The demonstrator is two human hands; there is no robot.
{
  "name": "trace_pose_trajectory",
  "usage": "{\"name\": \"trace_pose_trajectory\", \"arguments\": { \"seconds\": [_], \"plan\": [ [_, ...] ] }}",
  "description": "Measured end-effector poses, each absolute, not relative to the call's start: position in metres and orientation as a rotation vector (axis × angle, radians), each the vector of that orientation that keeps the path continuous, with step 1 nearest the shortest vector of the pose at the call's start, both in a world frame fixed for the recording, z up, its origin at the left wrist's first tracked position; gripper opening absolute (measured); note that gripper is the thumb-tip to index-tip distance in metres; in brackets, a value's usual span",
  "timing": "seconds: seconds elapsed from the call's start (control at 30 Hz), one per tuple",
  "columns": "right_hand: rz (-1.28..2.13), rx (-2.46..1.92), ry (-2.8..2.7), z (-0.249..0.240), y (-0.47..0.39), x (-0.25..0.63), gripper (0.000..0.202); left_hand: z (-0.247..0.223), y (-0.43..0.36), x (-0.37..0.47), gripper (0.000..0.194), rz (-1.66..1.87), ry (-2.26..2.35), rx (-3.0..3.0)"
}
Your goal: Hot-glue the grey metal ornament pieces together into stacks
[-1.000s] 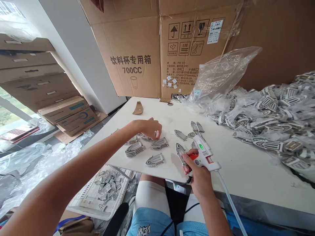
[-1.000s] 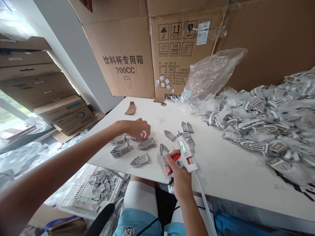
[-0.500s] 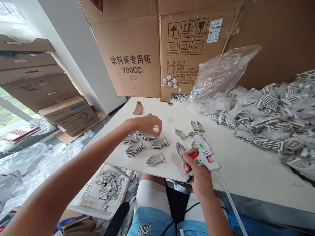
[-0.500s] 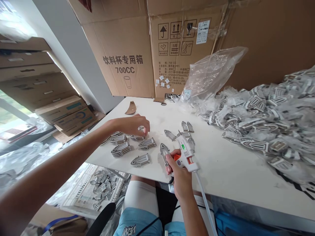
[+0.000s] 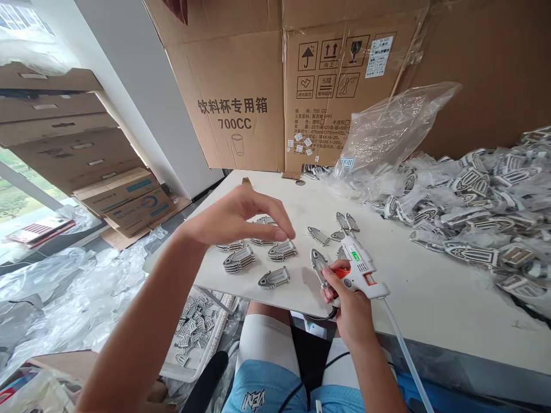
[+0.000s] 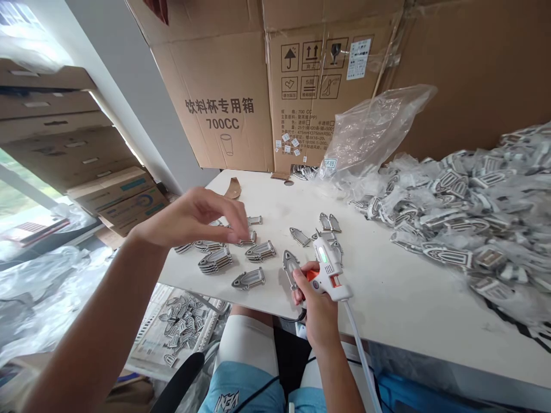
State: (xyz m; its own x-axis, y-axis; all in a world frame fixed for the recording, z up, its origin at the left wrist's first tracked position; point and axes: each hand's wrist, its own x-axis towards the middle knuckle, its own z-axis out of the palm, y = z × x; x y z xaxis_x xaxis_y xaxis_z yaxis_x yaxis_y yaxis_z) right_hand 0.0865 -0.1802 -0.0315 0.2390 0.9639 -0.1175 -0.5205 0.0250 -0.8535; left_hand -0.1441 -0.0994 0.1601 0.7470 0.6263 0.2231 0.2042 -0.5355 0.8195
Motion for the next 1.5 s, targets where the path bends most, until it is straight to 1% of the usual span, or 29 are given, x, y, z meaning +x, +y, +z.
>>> {"name": "trace_pose_trajectory", "arguments": {
  "seconds": [0.07, 0.13, 0.2, 0.23, 0.3, 0.33, 0.37, 0.43, 0.53, 0.7, 0.77, 0.83, 0.93, 1.0, 1.03, 1.13, 1.27, 1.4, 1.43, 1.5],
  "plan": [
    [1.266, -0.948, -0.603, -0.033, -0.18, 0.087, 0.041, 0.158, -0.107, -0.153, 0.002, 0.881, 0.539, 2.021],
    [1.268, -0.942, -0.609, -0.033, -0.18, 0.088, 0.04, 0.15, -0.115, -0.163, 0.007, 1.141, 0.467, 1.925],
    [1.265, -0.93, -0.608, -0.034, -0.18, 0.088, 0.039, 0.137, -0.125, -0.17, 0.013, 1.293, 0.408, 1.812],
    [1.263, -0.922, -0.607, -0.035, -0.18, 0.087, 0.039, 0.129, -0.131, -0.172, 0.015, 1.288, 0.387, 1.77],
    [1.273, -0.91, -0.607, -0.035, -0.18, 0.087, 0.038, 0.114, -0.145, -0.171, 0.012, 1.113, 0.402, 1.751],
    [1.281, -0.905, -0.606, -0.035, -0.18, 0.087, 0.039, 0.106, -0.153, -0.168, 0.008, 0.958, 0.492, 1.764],
    [1.288, -0.902, -0.606, -0.035, -0.18, 0.086, 0.039, 0.099, -0.16, -0.163, 0.009, 0.795, 0.596, 1.781],
    [1.294, -0.907, -0.61, -0.034, -0.18, 0.086, 0.041, 0.085, -0.171, -0.152, 0.005, 0.495, 0.708, 1.847],
    [1.285, -0.937, -0.61, -0.032, -0.181, 0.085, 0.044, 0.068, -0.18, -0.134, 0.02, 0.219, 0.772, 1.891],
    [1.274, -0.953, -0.609, -0.034, -0.18, 0.084, 0.044, 0.054, -0.184, -0.123, 0.032, 0.084, 0.95, 2.02],
    [1.26, -0.963, -0.603, -0.035, -0.179, 0.084, 0.043, 0.054, -0.187, -0.126, 0.035, 0.053, 1.042, 2.094],
    [1.248, -0.964, -0.593, -0.036, -0.179, 0.084, 0.042, 0.057, -0.191, -0.132, 0.032, 0.019, 1.175, 2.154],
    [1.242, -0.968, -0.594, -0.036, -0.18, 0.085, 0.043, 0.064, -0.194, -0.141, 0.02, -0.027, 1.393, 2.154],
    [1.258, -0.973, -0.632, -0.036, -0.182, 0.085, 0.041, 0.069, -0.194, -0.145, 0.014, 0.0, 1.412, 2.126],
    [1.274, -0.972, -0.666, -0.036, -0.183, 0.086, 0.04, 0.07, -0.192, -0.145, 0.015, 0.03, 1.367, 2.111],
    [1.346, -0.955, -0.783, -0.035, -0.186, 0.089, 0.037, 0.071, -0.189, -0.141, 0.029, 0.177, 1.243, 2.065],
    [1.474, -0.933, -0.953, -0.032, -0.191, 0.093, 0.035, 0.059, -0.186, -0.126, 0.043, 0.435, 1.319, 2.022],
    [1.552, -0.915, -1.033, -0.03, -0.193, 0.097, 0.035, 0.048, -0.184, -0.112, 0.052, 0.561, 1.307, 1.863],
    [1.551, -0.923, -1.049, -0.029, -0.193, 0.098, 0.035, 0.046, -0.183, -0.11, 0.051, 0.581, 1.294, 1.835],
    [1.557, -0.943, -1.089, -0.028, -0.194, 0.099, 0.035, 0.043, -0.181, -0.108, 0.041, 0.602, 1.281, 1.832]
  ]
}}
